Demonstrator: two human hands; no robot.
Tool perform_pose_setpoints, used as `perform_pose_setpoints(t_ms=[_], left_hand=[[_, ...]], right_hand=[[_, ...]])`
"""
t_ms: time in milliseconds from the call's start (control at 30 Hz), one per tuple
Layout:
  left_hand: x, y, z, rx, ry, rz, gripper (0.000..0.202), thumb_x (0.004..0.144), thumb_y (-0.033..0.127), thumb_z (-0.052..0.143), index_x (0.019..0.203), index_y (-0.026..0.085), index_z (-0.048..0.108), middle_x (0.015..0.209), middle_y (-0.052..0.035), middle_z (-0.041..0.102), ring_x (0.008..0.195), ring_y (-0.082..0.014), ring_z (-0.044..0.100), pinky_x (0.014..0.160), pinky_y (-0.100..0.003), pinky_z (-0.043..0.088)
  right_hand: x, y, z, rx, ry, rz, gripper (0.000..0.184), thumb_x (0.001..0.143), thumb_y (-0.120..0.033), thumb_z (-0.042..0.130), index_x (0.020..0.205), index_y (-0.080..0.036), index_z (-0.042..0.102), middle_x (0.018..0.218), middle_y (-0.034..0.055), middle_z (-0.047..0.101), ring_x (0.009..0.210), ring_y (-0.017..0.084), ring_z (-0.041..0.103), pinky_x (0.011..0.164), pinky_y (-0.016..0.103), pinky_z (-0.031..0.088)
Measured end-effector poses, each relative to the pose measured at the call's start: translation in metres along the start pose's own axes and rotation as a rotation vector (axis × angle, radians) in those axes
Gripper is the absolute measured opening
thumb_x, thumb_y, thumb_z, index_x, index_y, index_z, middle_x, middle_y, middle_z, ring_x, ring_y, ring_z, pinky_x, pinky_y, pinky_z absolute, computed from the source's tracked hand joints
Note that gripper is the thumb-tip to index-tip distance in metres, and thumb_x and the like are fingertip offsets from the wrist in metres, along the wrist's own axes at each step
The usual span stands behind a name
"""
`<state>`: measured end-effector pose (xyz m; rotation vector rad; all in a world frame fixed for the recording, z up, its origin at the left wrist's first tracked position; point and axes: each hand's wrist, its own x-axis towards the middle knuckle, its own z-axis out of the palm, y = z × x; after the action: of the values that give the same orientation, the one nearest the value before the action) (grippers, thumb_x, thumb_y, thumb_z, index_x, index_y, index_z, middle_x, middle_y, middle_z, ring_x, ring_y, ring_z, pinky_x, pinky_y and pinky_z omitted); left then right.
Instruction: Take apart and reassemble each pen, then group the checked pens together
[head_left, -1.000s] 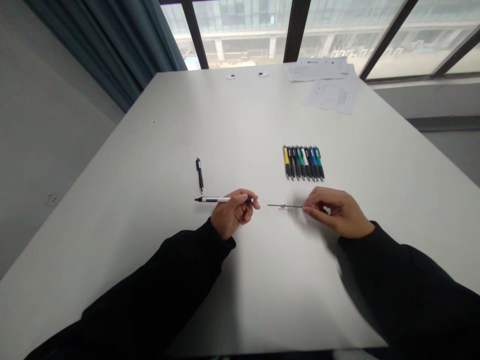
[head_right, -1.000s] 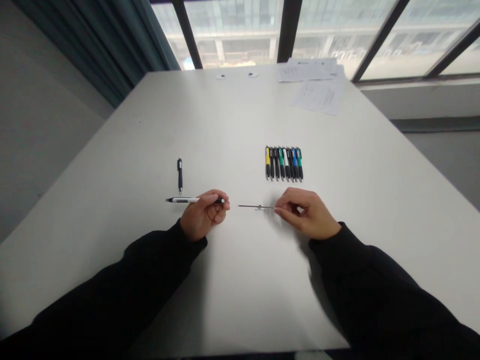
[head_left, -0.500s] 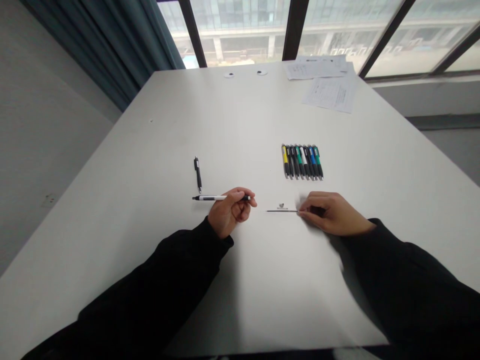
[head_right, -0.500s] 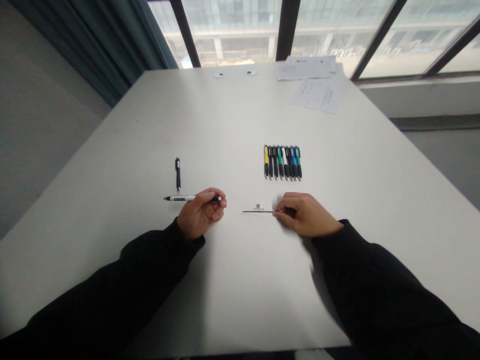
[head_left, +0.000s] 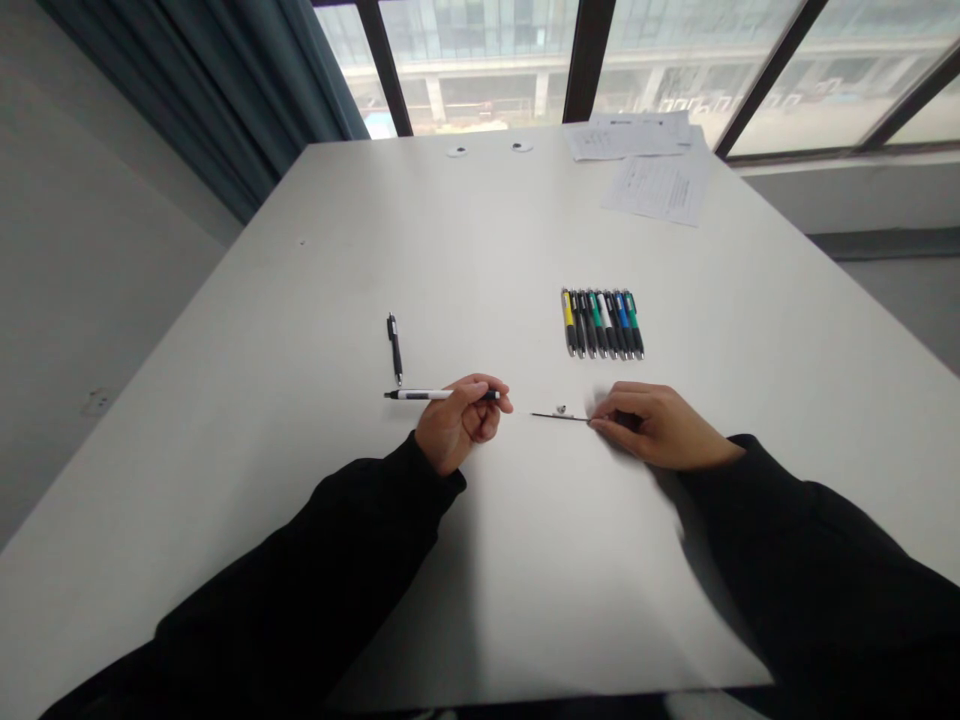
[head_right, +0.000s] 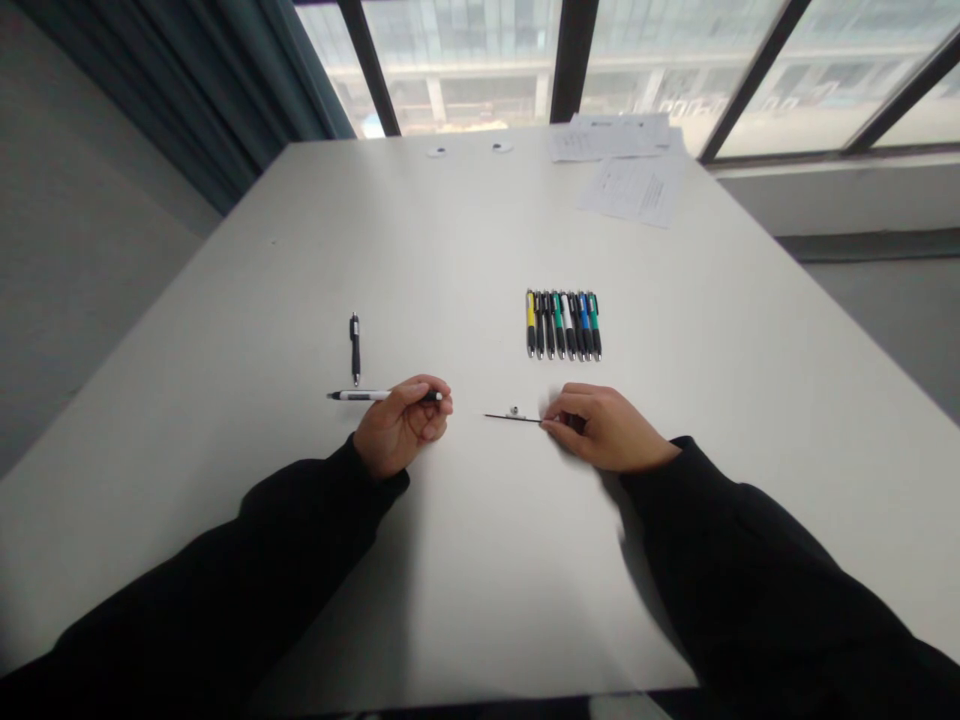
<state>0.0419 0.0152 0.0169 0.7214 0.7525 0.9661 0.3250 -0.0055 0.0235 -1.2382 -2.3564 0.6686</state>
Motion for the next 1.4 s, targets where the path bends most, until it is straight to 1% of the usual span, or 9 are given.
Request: perform_pose_setpoints(t_ms=[300,500,633,767,867,1000,1133,1200,1400], left_hand=[[-0.001,-0.001,0.001,0.032,-0.055,0.012,0.024,0.079,0.032,0.066,0.088,0.011,0.061,0.07,-0.0061,0.07,0.04,-0.0062,0.048,0.038,-0.018,0.028],[-0.003,-0.015,0.011,0.107,-0.237,-0.001,0.037,0.088,0.048,0.063,0.086,0.019,0.04,0.089,-0.012,0.075,0.044,-0.0108,0.06,0.036,-0.017,0.032],[-0.007,-0.027,0.016,0.159,-0.37,-0.041,0.043,0.084,0.052,0.067,0.089,0.02,0.039,0.082,-0.0081,0.074,0.05,-0.0169,0.068,0.035,-0.017,0.036],[-0.008,-0.032,0.019,0.188,-0.263,0.023,0.043,0.075,0.042,0.079,0.085,0.018,0.046,0.065,0.0002,0.067,0.046,-0.0127,0.063,0.037,-0.017,0.039],[-0.006,-0.028,0.017,0.253,-0.213,0.08,0.039,0.069,0.037,0.085,0.083,0.012,0.057,0.071,-0.0026,0.068,0.046,-0.0062,0.055,0.044,-0.018,0.043],[-0.003,-0.018,0.001,0.321,-0.096,0.084,0.042,0.062,0.029,0.088,0.092,0.012,0.063,0.079,-0.0026,0.068,0.053,-0.0065,0.056,0.049,-0.019,0.045],[-0.006,-0.011,-0.014,0.47,-0.07,0.097,0.031,0.067,0.028,0.084,0.084,0.012,0.064,0.066,0.0003,0.064,0.058,-0.0095,0.06,0.055,-0.021,0.05],[-0.008,-0.011,-0.016,0.638,-0.102,0.17,0.024,0.073,0.028,0.079,0.087,0.012,0.067,0.071,-0.0031,0.068,0.063,-0.0119,0.064,0.061,-0.024,0.053],[-0.006,-0.015,-0.014,1.174,-0.158,0.668,0.008,0.084,0.019,0.069,0.09,0.019,0.075,0.091,-0.0074,0.075,0.083,-0.0165,0.067,0.08,-0.031,0.054]], right_hand=[[-0.001,-0.003,-0.002,0.009,0.039,-0.017,0.014,0.089,-0.029,0.062,0.085,-0.018,0.071,0.076,0.0043,0.063,0.066,0.015,0.057,0.061,0.028,0.044],[-0.001,-0.033,0.009,0.195,0.268,-0.088,0.022,0.086,-0.028,0.07,0.105,-0.019,0.067,0.084,0.0041,0.061,0.058,0.011,0.05,0.055,0.027,0.045],[0.002,-0.054,0.022,0.301,0.241,-0.131,0.024,0.089,-0.025,0.067,0.112,-0.02,0.064,0.091,0.0064,0.064,0.066,0.013,0.056,0.058,0.026,0.048],[0.004,-0.058,0.027,0.308,0.229,-0.16,0.021,0.091,-0.018,0.062,0.111,-0.019,0.066,0.09,0.0073,0.064,0.066,0.012,0.057,0.059,0.027,0.048],[0.003,-0.053,0.024,0.312,0.228,-0.166,0.025,0.09,-0.015,0.062,0.113,-0.02,0.067,0.092,0.0071,0.065,0.066,0.012,0.058,0.06,0.027,0.049],[-0.005,-0.039,0.014,0.293,0.228,-0.121,0.024,0.087,-0.015,0.065,0.11,-0.02,0.069,0.09,0.0062,0.065,0.066,0.012,0.057,0.058,0.026,0.049],[-0.015,-0.019,0.003,0.227,0.19,-0.044,0.016,0.086,-0.018,0.066,0.101,-0.018,0.071,0.082,0.0051,0.064,0.06,0.012,0.055,0.054,0.025,0.046],[-0.018,-0.011,-0.001,0.184,0.138,-0.01,0.014,0.087,-0.02,0.065,0.099,-0.017,0.071,0.08,0.0047,0.063,0.059,0.012,0.054,0.053,0.025,0.045],[-0.017,-0.005,-0.001,0.088,0.046,0.014,0.015,0.087,-0.021,0.062,0.099,-0.017,0.071,0.084,0.0056,0.064,0.063,0.013,0.057,0.06,0.027,0.046]])
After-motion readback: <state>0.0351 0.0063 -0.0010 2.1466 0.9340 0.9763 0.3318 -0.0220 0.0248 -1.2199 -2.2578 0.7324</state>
